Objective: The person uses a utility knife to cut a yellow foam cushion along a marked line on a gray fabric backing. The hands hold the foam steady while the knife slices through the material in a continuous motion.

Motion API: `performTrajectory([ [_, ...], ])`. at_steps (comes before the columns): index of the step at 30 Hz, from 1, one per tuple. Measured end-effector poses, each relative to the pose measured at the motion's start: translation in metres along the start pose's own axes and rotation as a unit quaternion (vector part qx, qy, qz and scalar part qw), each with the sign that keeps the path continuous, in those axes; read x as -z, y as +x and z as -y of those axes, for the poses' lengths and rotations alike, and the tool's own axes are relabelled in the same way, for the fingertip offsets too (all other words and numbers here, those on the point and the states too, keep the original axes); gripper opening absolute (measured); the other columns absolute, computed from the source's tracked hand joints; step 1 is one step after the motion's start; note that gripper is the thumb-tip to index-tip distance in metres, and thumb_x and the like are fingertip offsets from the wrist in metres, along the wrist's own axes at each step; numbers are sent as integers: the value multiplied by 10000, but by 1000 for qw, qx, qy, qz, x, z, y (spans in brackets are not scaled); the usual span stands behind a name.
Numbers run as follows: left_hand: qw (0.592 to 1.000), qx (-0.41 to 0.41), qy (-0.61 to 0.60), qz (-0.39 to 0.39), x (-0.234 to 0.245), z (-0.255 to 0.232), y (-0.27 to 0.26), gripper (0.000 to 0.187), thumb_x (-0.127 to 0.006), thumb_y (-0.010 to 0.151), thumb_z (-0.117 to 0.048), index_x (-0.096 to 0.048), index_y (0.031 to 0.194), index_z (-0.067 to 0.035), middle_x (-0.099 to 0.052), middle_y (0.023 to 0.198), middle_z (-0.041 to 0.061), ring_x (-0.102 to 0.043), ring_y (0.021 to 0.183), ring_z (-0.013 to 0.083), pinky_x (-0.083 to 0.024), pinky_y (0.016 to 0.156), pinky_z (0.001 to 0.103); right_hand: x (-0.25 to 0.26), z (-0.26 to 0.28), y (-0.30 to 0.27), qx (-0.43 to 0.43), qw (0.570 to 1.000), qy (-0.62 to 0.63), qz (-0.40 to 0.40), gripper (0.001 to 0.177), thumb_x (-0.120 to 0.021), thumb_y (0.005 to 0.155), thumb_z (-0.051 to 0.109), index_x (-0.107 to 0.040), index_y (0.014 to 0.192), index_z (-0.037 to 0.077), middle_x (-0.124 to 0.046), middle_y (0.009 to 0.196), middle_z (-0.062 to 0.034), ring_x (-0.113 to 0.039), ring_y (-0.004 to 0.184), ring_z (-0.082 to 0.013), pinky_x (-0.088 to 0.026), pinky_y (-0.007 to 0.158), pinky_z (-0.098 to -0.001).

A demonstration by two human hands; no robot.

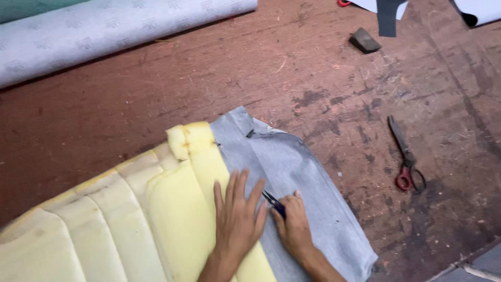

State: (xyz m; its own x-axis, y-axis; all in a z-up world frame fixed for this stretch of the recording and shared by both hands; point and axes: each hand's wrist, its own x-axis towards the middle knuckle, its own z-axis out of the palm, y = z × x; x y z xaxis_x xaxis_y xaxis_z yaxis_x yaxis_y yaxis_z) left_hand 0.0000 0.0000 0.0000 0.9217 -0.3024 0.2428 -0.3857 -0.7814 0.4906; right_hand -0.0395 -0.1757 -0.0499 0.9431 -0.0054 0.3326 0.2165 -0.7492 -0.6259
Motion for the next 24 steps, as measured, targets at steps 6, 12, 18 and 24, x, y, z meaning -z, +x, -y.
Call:
performTrajectory([
  [6, 997, -31, 0, -75, -66, -43, -151, 625, -763, 730, -491, -617, 1300, -281, -528, 1396, 228, -483, 1310, 406, -259, 1045, 725, -8, -16, 13, 8, 997, -70, -35, 304, -743, 868, 123, -588, 1087, -20, -555, 1204, -211, -548, 1219, -441, -348, 1161, -594],
  [12, 998, -42, 7, -56, -79, -75, -225, 696, -713, 768, -466, -541, 1418, -288, -487, 1463, 207, -456, 1352, 382, -242, 1073, 736, 21, -89, 99, 63, 991, -102, -65, 494, -700, 932, 96, -475, 1330, -91, -552, 1206, -266, -539, 1147, -486, -362, 1152, -580],
  [18, 993, 57, -81, 71, -21, -83, -196, 848, -800, 777, -361, -420, 1499, -129, -330, 1551, 240, -282, 1450, 450, -161, 1126, 721, 94, -142, 153, -97, 990, 104, 20, 241, -686, 1064, 182, -564, 1138, -11, -688, 1033, -144, -677, 934, -234, -544, 830, -374],
  [24, 993, 35, -84, 76, -3, -100, -158, 940, -815, 775, -400, -348, 1551, -148, -236, 1606, 244, -262, 1478, 462, -196, 1144, 720, 128, -99, 55, -283, 946, 138, 78, 188, -643, 1048, 162, -583, 1047, -17, -731, 922, -122, -719, 803, -169, -604, 709, -304],
])
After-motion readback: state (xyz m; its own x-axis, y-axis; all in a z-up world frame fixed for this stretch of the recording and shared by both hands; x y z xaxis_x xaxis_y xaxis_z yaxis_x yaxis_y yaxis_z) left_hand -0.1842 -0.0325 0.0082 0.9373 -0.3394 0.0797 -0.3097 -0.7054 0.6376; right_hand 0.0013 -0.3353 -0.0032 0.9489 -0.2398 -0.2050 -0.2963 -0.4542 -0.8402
